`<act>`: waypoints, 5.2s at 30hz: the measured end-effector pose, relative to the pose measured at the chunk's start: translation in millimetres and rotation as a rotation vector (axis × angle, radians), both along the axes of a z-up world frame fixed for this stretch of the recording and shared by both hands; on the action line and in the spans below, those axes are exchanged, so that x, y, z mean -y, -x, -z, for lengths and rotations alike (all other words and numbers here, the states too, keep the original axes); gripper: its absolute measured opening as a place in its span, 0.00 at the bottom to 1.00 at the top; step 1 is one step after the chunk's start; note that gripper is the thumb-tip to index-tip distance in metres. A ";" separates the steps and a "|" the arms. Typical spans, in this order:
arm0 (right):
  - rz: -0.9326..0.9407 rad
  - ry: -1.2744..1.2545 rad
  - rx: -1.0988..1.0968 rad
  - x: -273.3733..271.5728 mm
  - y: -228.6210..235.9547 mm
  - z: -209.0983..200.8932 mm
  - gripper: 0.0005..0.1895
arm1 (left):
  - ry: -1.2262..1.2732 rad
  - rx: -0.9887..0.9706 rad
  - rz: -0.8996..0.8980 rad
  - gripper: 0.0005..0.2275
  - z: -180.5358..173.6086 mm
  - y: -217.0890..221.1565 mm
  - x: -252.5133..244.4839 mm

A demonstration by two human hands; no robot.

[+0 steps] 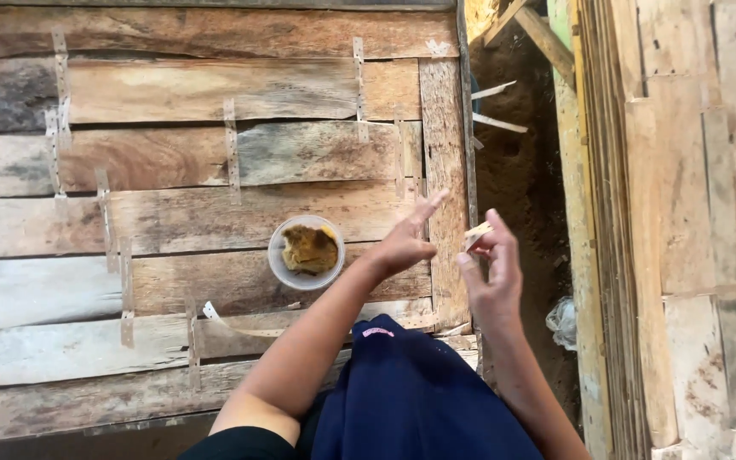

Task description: Applying adhesive to thin wooden veneer strips and pressing them onto a wooden board to create a patterned surface.

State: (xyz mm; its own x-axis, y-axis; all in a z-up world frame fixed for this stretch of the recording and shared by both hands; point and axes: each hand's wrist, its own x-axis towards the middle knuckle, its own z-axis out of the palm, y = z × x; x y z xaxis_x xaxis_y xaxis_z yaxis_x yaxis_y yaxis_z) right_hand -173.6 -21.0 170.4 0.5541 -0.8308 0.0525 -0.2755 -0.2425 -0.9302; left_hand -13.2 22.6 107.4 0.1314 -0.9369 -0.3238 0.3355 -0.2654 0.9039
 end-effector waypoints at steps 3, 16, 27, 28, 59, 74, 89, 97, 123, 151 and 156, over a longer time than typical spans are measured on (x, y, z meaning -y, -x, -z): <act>-0.043 -0.077 0.297 11.3 5.5 -7.7 0.40 | 0.105 -0.273 0.201 0.38 -13.1 2.5 -25.4; 0.060 0.135 0.452 31.5 -1.4 -1.7 0.36 | -0.188 -0.104 0.215 0.13 -18.7 -84.1 -228.0; 0.009 0.831 -0.713 61.3 -1.3 26.0 0.48 | -0.384 0.096 -0.011 0.10 -37.4 -174.5 -304.4; 0.012 0.828 -0.714 60.6 -9.8 22.9 0.48 | -0.386 0.097 -0.007 0.10 -40.3 -167.7 -296.2; -0.573 0.956 -0.590 -143.3 -123.7 151.3 0.49 | -0.459 0.423 -0.307 0.11 66.4 -113.9 -195.3; -0.728 0.789 -0.936 -146.2 -130.4 142.2 0.47 | 0.566 -0.096 -0.849 0.13 -175.4 -136.7 -266.5; -0.629 -0.075 -0.230 -128.0 -130.2 -14.4 0.38 | 0.444 -0.051 -0.470 0.12 -212.3 -110.2 -281.4; -0.911 -0.540 0.512 -139.3 -120.7 -54.7 0.19 | 0.346 -0.194 -0.123 0.12 -189.2 -119.7 -268.0; -0.263 -0.587 -0.350 -92.0 -92.9 67.4 0.13 | -0.529 1.376 0.181 0.24 -59.4 -185.7 -208.4; 0.042 -0.586 -0.119 -94.1 -70.2 -34.6 0.09 | -0.382 1.457 0.413 0.39 38.7 -48.4 -182.4; 0.073 -0.540 0.026 -101.4 -59.0 -72.9 0.09 | -0.398 1.418 0.422 0.43 27.1 -49.0 -184.1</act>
